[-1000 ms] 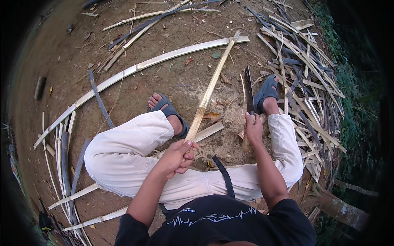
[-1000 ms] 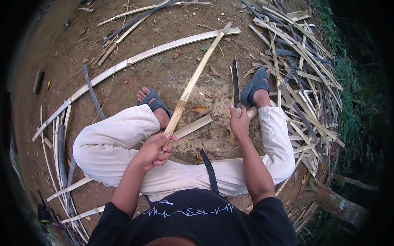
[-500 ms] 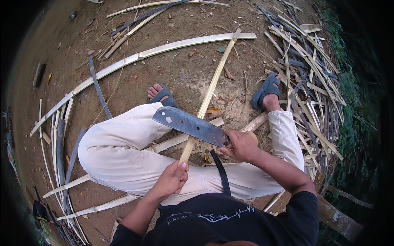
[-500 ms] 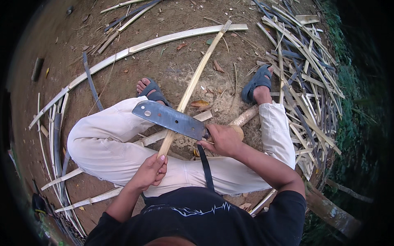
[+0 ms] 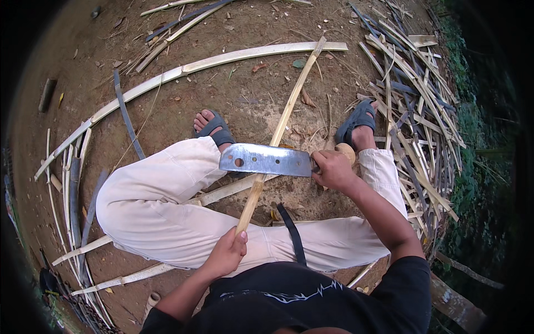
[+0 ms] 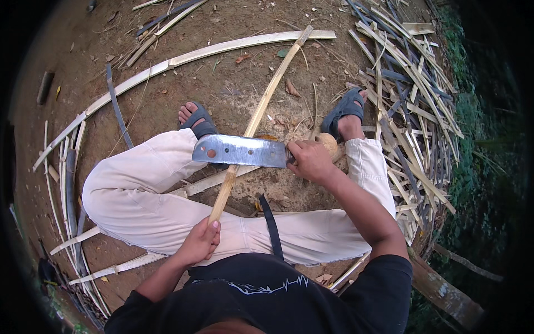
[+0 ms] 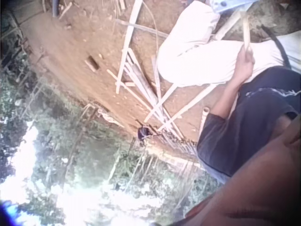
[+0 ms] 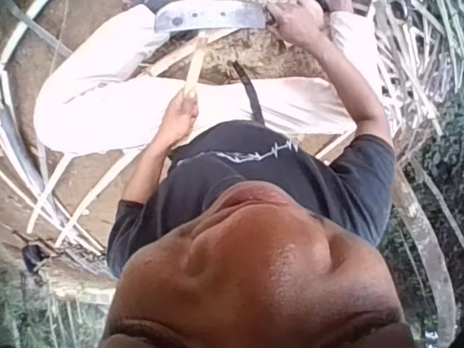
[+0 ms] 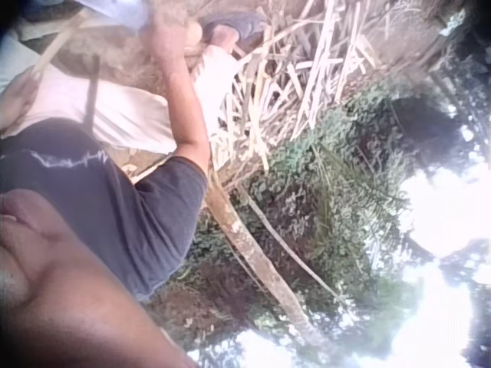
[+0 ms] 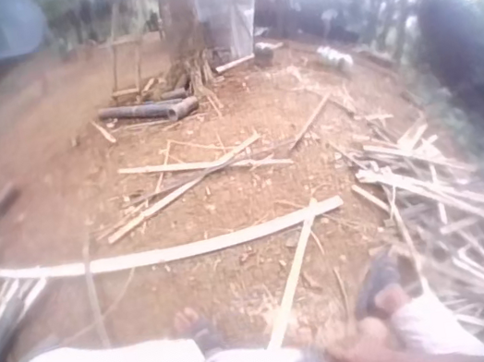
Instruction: The person is stripping thin layers from a bamboo pole using a machete. They pull the blade along the length of the pole repeatedly to shave off fine strips.
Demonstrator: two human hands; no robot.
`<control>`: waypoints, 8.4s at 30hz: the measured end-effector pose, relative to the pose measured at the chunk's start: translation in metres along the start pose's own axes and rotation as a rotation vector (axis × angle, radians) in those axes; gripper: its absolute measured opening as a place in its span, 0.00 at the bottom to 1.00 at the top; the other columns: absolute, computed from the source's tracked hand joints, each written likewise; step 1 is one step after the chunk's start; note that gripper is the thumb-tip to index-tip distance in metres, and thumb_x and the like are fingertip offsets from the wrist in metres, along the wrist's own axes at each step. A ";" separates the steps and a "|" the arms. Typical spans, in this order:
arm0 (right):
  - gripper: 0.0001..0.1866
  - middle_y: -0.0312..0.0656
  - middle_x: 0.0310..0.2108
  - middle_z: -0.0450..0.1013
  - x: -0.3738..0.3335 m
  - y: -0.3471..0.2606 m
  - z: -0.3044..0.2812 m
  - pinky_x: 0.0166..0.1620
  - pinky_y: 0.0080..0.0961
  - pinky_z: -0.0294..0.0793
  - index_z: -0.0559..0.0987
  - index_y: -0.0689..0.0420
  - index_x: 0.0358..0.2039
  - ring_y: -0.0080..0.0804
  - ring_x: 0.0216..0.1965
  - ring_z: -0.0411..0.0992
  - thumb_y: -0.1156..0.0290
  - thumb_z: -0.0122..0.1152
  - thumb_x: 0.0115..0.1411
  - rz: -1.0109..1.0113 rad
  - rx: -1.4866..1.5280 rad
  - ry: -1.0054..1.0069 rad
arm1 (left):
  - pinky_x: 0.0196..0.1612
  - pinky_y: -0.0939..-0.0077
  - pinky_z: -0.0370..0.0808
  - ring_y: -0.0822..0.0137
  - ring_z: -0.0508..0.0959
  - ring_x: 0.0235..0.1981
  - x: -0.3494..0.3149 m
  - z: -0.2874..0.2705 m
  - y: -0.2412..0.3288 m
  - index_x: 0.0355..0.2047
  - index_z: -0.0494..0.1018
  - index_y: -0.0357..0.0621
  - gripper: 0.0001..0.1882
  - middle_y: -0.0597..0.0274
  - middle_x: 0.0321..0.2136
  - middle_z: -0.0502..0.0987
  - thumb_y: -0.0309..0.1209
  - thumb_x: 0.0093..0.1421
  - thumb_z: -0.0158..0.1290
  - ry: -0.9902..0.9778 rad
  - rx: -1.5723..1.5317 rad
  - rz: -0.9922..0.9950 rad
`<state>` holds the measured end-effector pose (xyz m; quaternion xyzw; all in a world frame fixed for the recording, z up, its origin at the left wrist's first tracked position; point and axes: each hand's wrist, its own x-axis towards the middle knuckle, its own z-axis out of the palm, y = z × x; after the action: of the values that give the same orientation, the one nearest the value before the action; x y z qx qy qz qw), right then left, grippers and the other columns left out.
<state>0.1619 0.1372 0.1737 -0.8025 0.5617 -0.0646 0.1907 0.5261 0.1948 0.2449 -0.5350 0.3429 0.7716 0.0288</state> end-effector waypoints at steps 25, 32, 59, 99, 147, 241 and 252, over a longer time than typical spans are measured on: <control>0.16 0.55 0.24 0.76 0.032 0.035 0.019 0.38 0.48 0.76 0.74 0.59 0.31 0.55 0.32 0.77 0.59 0.66 0.52 0.422 0.116 -0.106 | 0.25 0.79 0.64 0.77 0.63 0.20 -0.089 -0.016 -0.030 0.36 0.65 0.44 0.16 0.69 0.21 0.65 0.42 0.74 0.38 -0.017 -0.054 -0.218; 0.15 0.51 0.25 0.77 0.021 0.093 0.021 0.37 0.47 0.76 0.76 0.58 0.31 0.53 0.31 0.78 0.60 0.65 0.52 0.561 0.044 -0.056 | 0.31 0.73 0.69 0.71 0.69 0.23 -0.085 -0.011 -0.039 0.35 0.66 0.41 0.17 0.64 0.21 0.69 0.42 0.74 0.38 0.088 0.233 -0.122; 0.15 0.59 0.34 0.78 0.041 0.207 0.023 0.45 0.47 0.77 0.80 0.58 0.31 0.55 0.39 0.78 0.57 0.63 0.54 1.010 -0.083 0.008 | 0.16 0.82 0.57 0.78 0.59 0.14 -0.096 -0.037 -0.021 0.36 0.64 0.47 0.15 0.71 0.19 0.62 0.43 0.74 0.38 -0.034 -0.048 -0.245; 0.18 0.54 0.30 0.78 0.062 0.199 0.019 0.43 0.46 0.78 0.79 0.58 0.35 0.55 0.36 0.78 0.57 0.64 0.53 0.906 -0.066 0.048 | 0.10 0.83 0.43 0.82 0.50 0.10 -0.110 -0.084 -0.015 0.35 0.62 0.44 0.17 0.69 0.17 0.57 0.45 0.72 0.41 -0.372 -0.955 -0.542; 0.17 0.55 0.28 0.78 0.063 0.186 0.003 0.41 0.48 0.77 0.77 0.58 0.35 0.55 0.34 0.78 0.57 0.63 0.53 0.483 -0.145 -0.197 | 0.10 0.80 0.43 0.81 0.47 0.09 -0.114 -0.127 -0.040 0.35 0.62 0.43 0.19 0.72 0.14 0.51 0.46 0.72 0.39 -0.385 -1.089 -0.579; 0.15 0.54 0.27 0.78 0.043 0.132 0.009 0.43 0.47 0.78 0.79 0.57 0.32 0.55 0.33 0.78 0.58 0.62 0.53 0.596 -0.026 -0.163 | 0.17 0.82 0.56 0.77 0.62 0.14 -0.121 -0.047 -0.005 0.33 0.66 0.49 0.20 0.71 0.18 0.65 0.51 0.72 0.39 -0.036 -0.250 -0.441; 0.15 0.57 0.29 0.78 0.056 0.155 0.022 0.43 0.48 0.78 0.81 0.60 0.32 0.56 0.36 0.78 0.59 0.62 0.54 0.681 -0.052 -0.078 | 0.14 0.81 0.53 0.77 0.56 0.12 -0.117 -0.049 -0.005 0.32 0.65 0.46 0.19 0.71 0.16 0.59 0.47 0.73 0.38 -0.047 -0.292 -0.402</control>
<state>0.0530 0.0450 0.0886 -0.5754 0.7911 0.0477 0.2021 0.6178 0.2087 0.3319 -0.5727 0.1137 0.8040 0.1121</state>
